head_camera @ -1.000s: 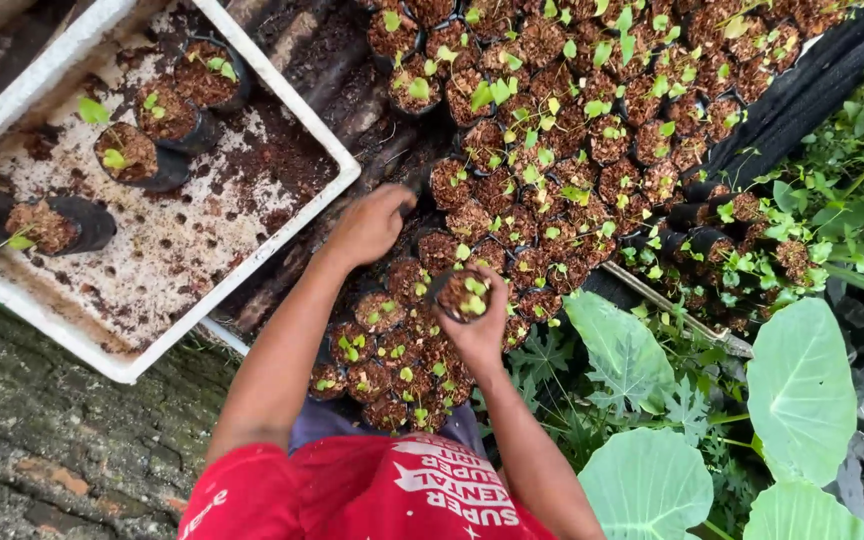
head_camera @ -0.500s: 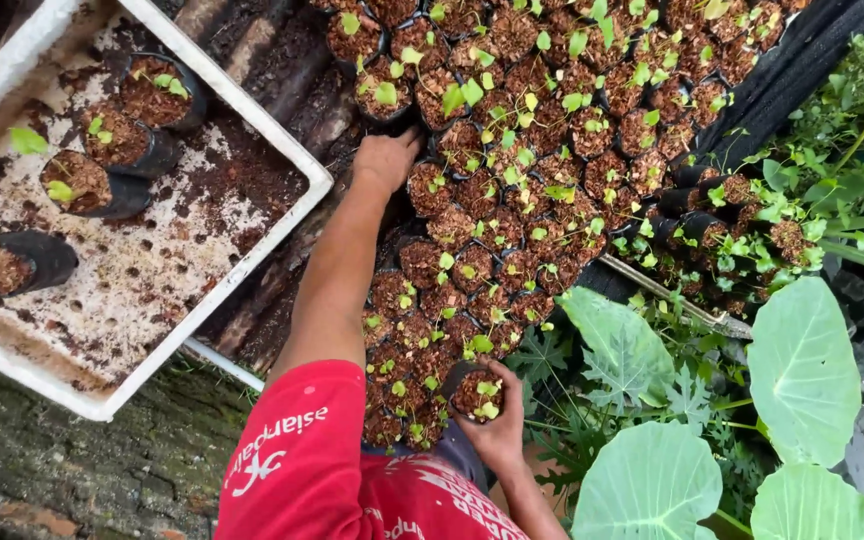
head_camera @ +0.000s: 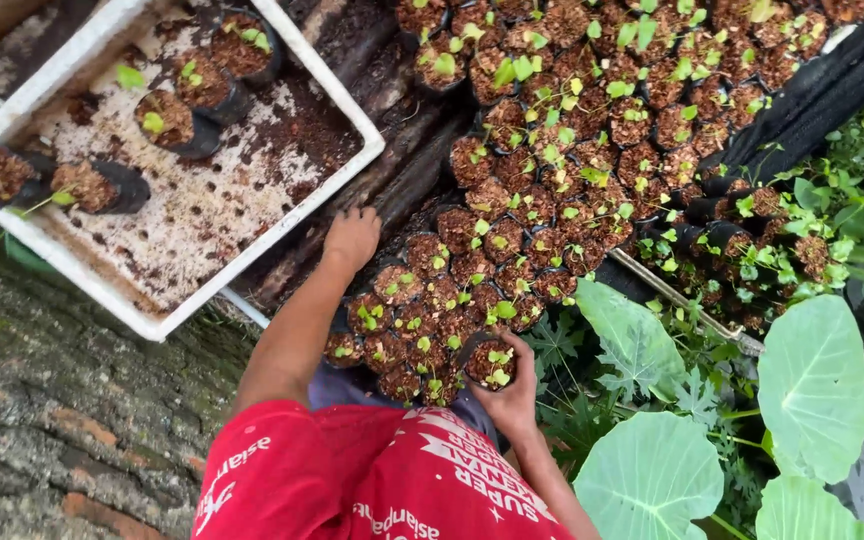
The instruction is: Moving small plant seedlings in polybags from a nursery bed into a plastic tray.
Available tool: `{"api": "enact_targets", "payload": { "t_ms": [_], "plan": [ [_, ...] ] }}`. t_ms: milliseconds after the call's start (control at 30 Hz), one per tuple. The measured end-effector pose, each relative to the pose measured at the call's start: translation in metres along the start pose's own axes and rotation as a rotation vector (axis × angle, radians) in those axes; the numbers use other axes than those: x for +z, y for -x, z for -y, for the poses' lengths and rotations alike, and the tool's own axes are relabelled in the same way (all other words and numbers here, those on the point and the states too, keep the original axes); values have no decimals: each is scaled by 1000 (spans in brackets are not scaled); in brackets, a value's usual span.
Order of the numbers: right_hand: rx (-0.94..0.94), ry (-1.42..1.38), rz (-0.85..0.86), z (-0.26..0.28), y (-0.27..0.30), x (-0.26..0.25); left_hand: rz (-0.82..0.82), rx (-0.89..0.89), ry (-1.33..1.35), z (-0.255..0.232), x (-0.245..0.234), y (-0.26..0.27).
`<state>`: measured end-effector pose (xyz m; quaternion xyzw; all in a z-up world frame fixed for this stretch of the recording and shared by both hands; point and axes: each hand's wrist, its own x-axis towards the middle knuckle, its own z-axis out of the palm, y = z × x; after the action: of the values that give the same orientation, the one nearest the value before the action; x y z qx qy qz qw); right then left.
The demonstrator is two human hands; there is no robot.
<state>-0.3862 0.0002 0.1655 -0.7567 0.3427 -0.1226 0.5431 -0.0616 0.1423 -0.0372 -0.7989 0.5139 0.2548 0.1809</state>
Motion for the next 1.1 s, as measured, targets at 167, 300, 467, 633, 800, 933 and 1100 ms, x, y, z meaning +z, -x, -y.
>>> {"api": "enact_targets", "payload": {
  "t_ms": [167,300,467,633,800,933,1100],
  "plan": [
    [7,-29,80,1,2,7,48,-127,209,15,97,149],
    [-44,-86,142,10,-10,23,180,-261,205,13,171,252],
    [-158,-4,234,37,-22,44,-87,-653,452,-6,125,311],
    [-151,-55,308,68,-44,82,-266,-272,1793,-43,-105,272],
    [-289,-36,331,63,-77,110,-202,3,1959,-61,-158,210],
    [-323,22,309,65,-102,94,-383,-137,1999,-74,-135,153],
    [-321,-23,176,70,-76,29,-376,-232,2302,-58,-159,97]
  ]
}}
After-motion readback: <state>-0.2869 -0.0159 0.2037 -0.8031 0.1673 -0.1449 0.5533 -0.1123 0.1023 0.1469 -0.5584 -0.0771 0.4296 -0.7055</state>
